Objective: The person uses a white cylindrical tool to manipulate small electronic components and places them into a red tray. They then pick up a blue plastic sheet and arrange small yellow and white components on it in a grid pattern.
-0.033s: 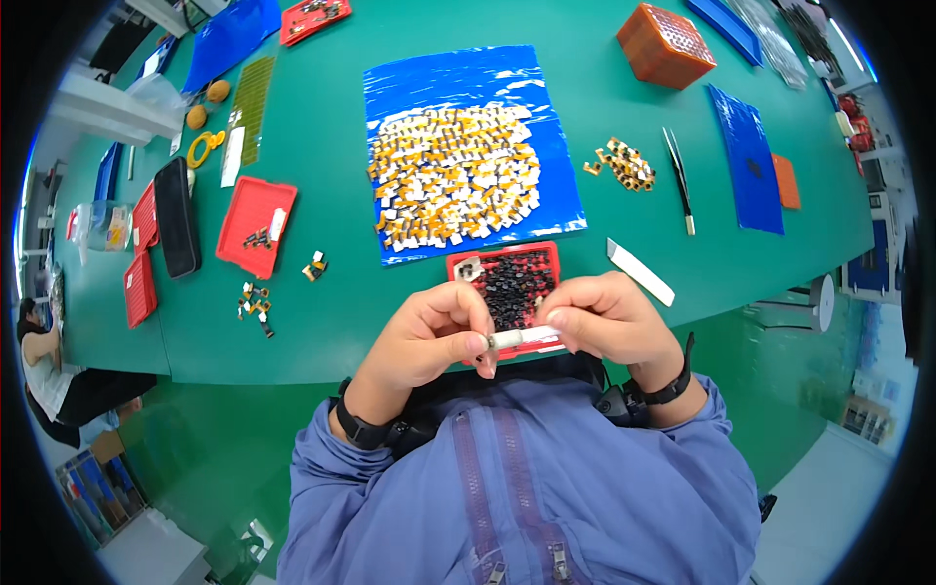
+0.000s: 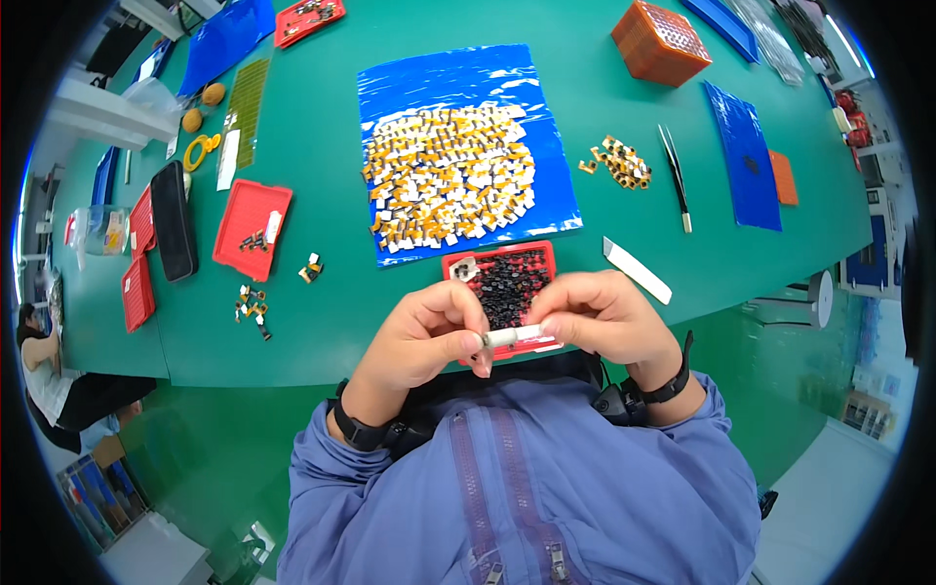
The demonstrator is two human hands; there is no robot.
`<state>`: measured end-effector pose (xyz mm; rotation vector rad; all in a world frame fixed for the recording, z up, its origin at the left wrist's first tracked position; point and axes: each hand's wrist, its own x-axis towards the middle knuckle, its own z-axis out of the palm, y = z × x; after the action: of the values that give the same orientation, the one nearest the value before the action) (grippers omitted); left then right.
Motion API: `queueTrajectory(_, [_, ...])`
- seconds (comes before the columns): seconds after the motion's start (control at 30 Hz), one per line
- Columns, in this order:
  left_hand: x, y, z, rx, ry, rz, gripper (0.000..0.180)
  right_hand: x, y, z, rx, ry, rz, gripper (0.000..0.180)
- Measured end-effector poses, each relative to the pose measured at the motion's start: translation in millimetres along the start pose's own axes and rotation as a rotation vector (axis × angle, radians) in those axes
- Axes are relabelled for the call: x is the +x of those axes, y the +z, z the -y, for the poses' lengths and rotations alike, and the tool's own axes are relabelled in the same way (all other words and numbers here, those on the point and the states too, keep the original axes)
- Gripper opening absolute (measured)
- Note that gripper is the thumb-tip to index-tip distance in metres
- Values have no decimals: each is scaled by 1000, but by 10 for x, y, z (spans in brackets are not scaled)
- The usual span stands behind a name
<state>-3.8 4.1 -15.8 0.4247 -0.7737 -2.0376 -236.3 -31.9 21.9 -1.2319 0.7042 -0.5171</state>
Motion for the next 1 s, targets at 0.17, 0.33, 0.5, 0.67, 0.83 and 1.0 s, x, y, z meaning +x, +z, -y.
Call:
queueTrajectory(0.17, [-11,-18,1,6,-40,-20,10,-2,31,109,-70,60,-31,10])
queueTrajectory(0.33, [-5,-4,-16,16,-82,-39,10,49,2,44,-412,-291,-92,12])
queueTrajectory(0.5, [1,-7,-24,43,-107,-48,10,-19,-2,56,-274,1,15,11])
queueTrajectory(0.67, [20,-4,10,58,-54,-42,9,-18,-27,16,-487,-182,-187,11])
queueTrajectory(0.83, [17,14,8,99,-29,-76,9,-47,-28,9,-464,-217,-212,10])
queueTrajectory(1.0, [28,19,3,93,-21,-64,8,-43,19,3,-368,-177,-106,10])
